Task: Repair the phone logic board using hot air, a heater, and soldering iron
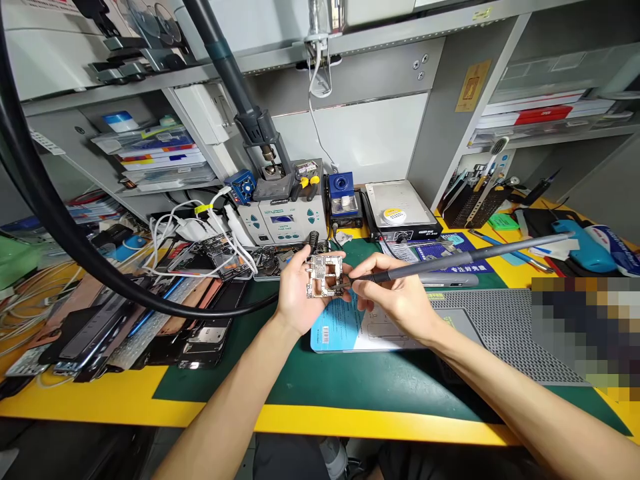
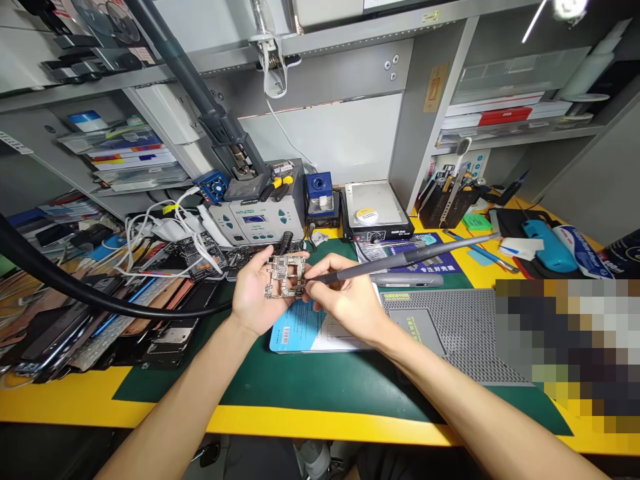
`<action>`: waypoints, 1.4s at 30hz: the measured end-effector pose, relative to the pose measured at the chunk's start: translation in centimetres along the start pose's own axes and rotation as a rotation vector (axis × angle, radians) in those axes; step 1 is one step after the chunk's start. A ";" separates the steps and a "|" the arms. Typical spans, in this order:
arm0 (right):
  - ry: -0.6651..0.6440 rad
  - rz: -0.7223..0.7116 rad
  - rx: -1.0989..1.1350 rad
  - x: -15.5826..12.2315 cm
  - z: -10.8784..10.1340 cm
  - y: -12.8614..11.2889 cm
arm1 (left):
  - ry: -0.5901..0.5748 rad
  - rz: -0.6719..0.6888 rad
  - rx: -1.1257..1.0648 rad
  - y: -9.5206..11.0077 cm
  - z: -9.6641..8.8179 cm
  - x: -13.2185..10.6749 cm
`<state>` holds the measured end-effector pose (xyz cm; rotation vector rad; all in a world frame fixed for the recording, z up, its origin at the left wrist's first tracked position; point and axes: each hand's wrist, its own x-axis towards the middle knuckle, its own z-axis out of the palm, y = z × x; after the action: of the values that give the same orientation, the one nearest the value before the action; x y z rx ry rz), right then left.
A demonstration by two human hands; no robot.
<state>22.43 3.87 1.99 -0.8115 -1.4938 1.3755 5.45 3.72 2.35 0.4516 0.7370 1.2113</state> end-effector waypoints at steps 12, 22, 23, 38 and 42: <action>-0.007 -0.003 0.009 -0.1 -0.1 -0.1 | 0.040 0.003 0.031 0.1 0.3 -0.2; -0.001 0.015 0.021 0.1 0.2 -0.7 | 0.040 0.004 0.027 0.2 0.4 -0.3; -0.002 0.018 0.019 0.1 0.2 -0.7 | 0.041 0.003 0.026 0.2 0.4 -0.3; 0.001 0.009 0.016 0.0 0.1 -0.6 | 0.023 -0.007 0.015 0.1 0.3 -0.2; -0.001 0.006 0.029 0.0 0.1 -0.7 | 0.020 -0.001 0.020 0.1 0.3 -0.2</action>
<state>22.44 3.74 2.64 -0.7978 -1.4698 1.3990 5.56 3.55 2.68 0.4566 0.7668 1.2096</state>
